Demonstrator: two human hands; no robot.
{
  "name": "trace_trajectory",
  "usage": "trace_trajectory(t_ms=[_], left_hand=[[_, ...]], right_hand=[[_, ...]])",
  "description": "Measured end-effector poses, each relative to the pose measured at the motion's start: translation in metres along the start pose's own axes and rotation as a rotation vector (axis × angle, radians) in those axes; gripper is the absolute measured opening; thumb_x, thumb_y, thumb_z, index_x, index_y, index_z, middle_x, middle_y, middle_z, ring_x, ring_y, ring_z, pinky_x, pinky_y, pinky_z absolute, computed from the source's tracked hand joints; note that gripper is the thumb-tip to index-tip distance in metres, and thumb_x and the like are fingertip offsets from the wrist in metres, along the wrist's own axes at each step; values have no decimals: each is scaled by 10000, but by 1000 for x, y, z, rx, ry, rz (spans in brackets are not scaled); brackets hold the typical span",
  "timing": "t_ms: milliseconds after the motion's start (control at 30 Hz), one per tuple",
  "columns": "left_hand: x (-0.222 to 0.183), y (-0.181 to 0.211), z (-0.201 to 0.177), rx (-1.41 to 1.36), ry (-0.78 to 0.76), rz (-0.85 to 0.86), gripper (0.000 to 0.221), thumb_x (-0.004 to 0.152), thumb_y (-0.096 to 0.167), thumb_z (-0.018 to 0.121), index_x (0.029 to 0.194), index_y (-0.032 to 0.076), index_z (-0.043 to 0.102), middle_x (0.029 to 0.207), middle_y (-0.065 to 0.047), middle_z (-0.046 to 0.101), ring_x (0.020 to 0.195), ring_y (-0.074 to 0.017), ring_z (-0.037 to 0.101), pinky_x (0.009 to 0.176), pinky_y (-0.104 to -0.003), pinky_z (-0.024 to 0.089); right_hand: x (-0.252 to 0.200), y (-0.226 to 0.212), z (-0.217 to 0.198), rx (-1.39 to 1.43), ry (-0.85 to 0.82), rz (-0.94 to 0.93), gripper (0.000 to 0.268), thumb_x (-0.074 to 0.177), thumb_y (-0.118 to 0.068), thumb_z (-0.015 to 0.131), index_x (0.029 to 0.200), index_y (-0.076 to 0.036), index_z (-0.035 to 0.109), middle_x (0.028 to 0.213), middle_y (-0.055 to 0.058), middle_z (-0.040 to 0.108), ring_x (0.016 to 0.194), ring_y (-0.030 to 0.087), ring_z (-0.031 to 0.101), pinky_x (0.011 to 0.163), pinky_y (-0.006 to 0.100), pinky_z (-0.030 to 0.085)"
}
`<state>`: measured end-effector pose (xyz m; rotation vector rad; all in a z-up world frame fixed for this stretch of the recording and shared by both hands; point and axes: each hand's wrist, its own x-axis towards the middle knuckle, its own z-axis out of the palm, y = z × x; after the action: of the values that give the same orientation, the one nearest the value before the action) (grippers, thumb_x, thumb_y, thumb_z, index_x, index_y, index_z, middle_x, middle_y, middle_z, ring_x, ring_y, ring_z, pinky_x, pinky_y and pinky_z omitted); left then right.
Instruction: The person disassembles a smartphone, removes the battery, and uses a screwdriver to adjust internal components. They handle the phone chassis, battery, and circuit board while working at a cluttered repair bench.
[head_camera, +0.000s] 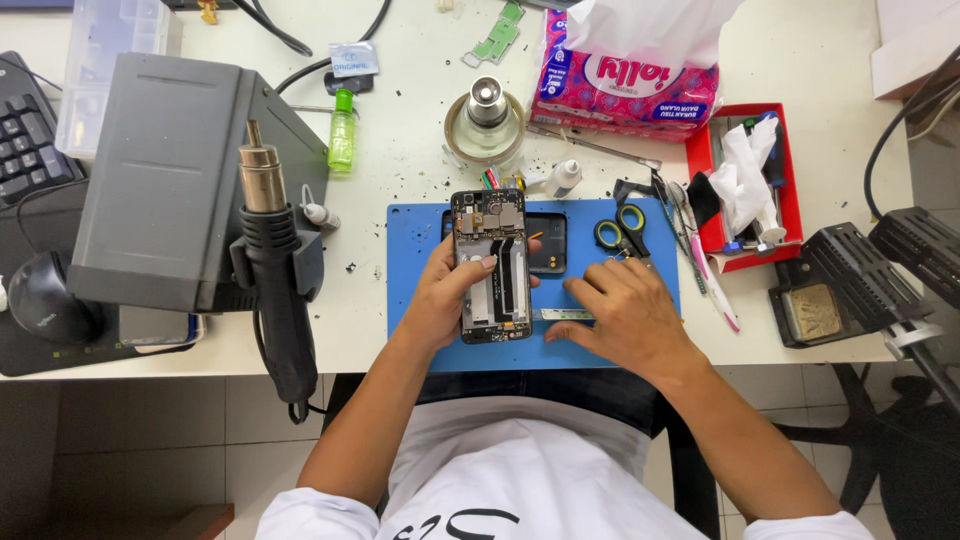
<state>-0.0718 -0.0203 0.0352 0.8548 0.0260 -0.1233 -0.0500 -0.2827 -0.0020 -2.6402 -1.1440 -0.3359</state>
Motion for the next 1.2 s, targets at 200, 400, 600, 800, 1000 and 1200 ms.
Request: trace_trajectory(t_ms=[200, 400, 600, 800, 1000, 1200], left_hand=[[4, 7, 3, 72, -68, -11, 365, 977, 68, 725, 1334, 6, 690, 1154, -253, 834, 1037, -336, 839, 798, -515, 733], [46, 0, -22, 281, -287, 25, 334, 1052, 22, 692, 1385, -5, 695, 1141, -241, 829, 1019, -322, 836, 816, -515, 741], [82, 17, -14, 470, -370, 213, 258, 1105, -4, 524, 1256, 44, 727, 927, -114, 748, 838, -140, 636, 761, -364, 605], [79, -22, -54, 482, -299, 194, 280, 1017, -68, 548, 1192, 34, 742, 868, -95, 737, 805, -150, 616, 744, -363, 585], [65, -13, -38, 553, -301, 258, 269, 1011, -90, 507, 1124, 10, 729, 740, -148, 683, 677, -165, 503, 683, -372, 511], [60, -16, -39, 604, -296, 243, 269, 971, -113, 527, 1122, 7, 715, 758, -156, 702, 697, -177, 544, 687, -366, 536]], right_hand=[[19, -2, -25, 170, 169, 14, 441, 1010, -520, 860, 1127, -98, 812, 878, 50, 643, 784, 243, 693, 788, 401, 590], [64, -5, -34, 314, 543, 27, 308, 1043, -285, 878, 1275, -84, 855, 1080, 45, 690, 861, 221, 662, 788, 374, 610], [139, -5, -44, 269, 717, -168, 116, 1025, -88, 872, 1121, -25, 855, 1130, 140, 716, 973, 357, 718, 838, 443, 640], [139, 3, -3, 377, 712, -193, 34, 975, -27, 854, 1006, -11, 857, 1118, 153, 795, 1042, 394, 798, 914, 481, 677], [135, 4, 0, 469, 693, -178, 29, 1002, -4, 833, 1006, 18, 852, 1101, 185, 801, 1047, 424, 804, 898, 502, 680], [130, 5, -2, 487, 679, -187, 22, 1000, -7, 854, 1012, 12, 858, 1102, 193, 812, 1043, 433, 815, 893, 521, 688]])
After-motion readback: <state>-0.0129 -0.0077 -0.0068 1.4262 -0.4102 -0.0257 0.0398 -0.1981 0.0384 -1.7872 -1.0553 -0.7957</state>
